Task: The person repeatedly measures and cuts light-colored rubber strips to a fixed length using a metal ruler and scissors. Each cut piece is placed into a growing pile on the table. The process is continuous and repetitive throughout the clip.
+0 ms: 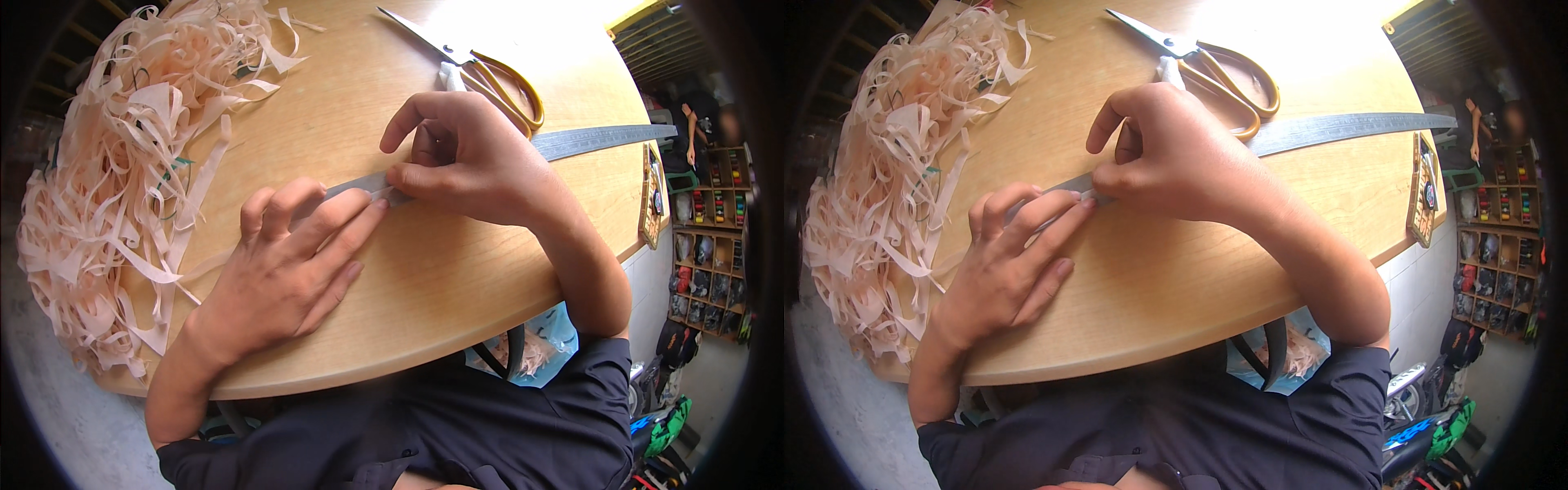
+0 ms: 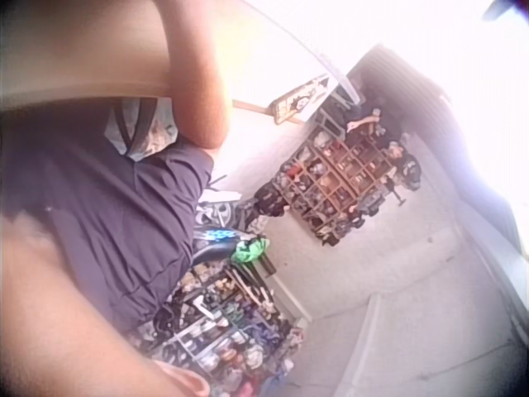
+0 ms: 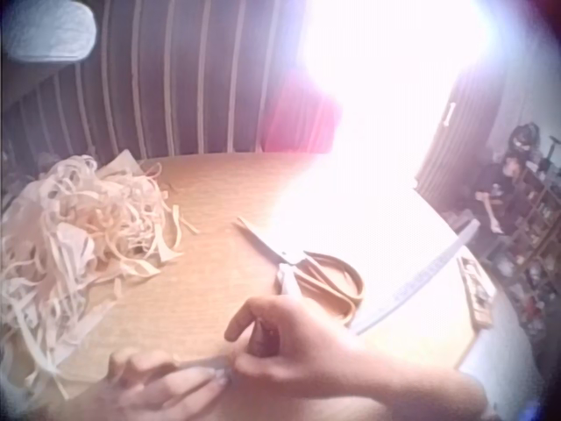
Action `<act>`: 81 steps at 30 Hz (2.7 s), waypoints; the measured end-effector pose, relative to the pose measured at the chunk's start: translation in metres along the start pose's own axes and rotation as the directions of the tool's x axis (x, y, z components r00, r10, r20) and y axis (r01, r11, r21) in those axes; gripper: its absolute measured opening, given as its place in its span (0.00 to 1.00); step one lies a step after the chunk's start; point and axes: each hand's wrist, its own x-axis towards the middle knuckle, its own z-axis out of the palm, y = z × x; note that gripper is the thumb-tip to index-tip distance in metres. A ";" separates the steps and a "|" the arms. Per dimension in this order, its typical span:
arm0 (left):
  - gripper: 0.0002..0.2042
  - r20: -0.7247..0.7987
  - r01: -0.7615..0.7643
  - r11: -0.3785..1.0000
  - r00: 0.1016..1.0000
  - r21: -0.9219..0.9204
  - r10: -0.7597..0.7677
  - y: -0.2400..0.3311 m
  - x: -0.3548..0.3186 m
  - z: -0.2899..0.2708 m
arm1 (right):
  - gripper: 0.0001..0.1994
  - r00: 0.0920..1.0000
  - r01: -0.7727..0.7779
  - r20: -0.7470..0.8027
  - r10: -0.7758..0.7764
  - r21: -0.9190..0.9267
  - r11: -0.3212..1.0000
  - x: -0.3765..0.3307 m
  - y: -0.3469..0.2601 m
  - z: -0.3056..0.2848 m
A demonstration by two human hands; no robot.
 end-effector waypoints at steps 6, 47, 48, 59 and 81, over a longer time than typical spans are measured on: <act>0.26 -0.006 -0.001 1.000 1.000 -0.005 0.001 0.000 0.000 0.001 | 0.11 1.000 0.012 0.018 -0.011 -0.023 1.000 -0.001 -0.001 -0.001; 0.11 0.329 0.692 0.505 0.704 -0.516 -0.629 -0.040 -0.036 -0.056 | 0.10 0.998 -0.049 -0.032 0.045 -0.135 0.990 -0.001 -0.006 0.001; 0.11 0.346 0.699 0.481 0.695 -0.529 -0.630 -0.041 -0.036 -0.057 | 0.10 0.999 -0.045 -0.034 0.041 -0.138 0.989 -0.001 -0.006 0.001; 0.11 0.341 0.714 0.539 0.694 -0.447 -0.634 -0.035 -0.027 -0.059 | 0.11 0.999 -0.051 -0.021 0.048 -0.160 0.986 -0.001 -0.007 0.000; 0.11 0.348 0.671 0.478 0.721 -0.567 -0.599 -0.038 -0.031 -0.055 | 0.11 0.886 -0.088 -0.426 -0.182 -0.541 0.836 -0.013 0.010 -0.051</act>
